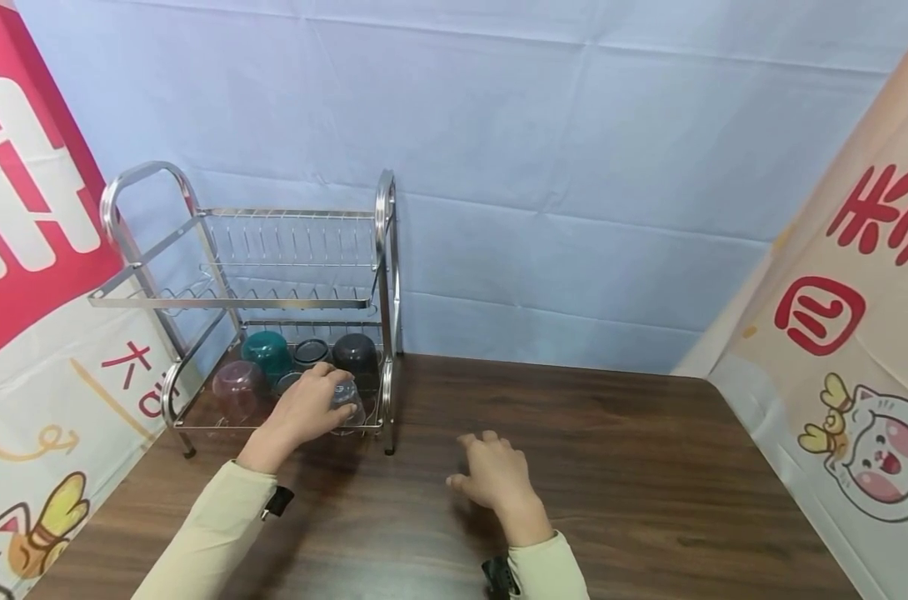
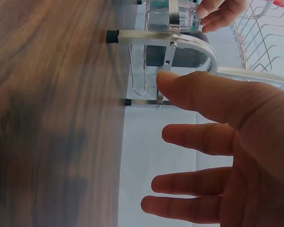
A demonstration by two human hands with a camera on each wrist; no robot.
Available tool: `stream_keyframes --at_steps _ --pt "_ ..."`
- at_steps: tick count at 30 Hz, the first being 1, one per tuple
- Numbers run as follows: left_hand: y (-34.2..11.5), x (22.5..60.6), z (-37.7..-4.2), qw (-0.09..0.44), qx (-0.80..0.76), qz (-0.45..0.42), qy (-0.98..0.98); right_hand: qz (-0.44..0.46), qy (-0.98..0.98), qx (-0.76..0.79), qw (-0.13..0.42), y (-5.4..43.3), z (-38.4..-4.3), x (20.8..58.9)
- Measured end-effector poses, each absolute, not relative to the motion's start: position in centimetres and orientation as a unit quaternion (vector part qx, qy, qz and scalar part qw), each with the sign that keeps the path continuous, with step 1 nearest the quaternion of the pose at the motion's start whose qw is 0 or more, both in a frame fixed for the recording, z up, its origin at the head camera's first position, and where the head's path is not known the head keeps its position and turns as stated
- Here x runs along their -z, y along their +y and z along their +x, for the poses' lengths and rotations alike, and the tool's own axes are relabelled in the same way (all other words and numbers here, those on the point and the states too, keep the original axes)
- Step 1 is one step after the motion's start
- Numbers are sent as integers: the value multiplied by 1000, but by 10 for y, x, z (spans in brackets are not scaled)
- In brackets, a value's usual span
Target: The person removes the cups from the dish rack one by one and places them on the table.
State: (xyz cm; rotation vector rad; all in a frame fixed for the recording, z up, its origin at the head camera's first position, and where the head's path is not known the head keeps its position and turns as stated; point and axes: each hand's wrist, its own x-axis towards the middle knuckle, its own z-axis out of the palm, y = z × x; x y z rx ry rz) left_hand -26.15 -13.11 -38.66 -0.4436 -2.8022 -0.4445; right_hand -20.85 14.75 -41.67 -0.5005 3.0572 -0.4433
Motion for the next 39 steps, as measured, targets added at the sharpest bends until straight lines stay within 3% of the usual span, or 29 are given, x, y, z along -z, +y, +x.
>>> stream_keyframes --at_steps 25,34,39 --pt "-119 398 -273 123 143 -119 -975 -213 967 142 -11 111 -230 422" --pt "-119 405 -274 170 133 -150 -965 -218 965 148 -4 105 -233 423" --pt "-118 401 -273 162 132 -150 -966 -219 965 146 -4 106 -232 419"
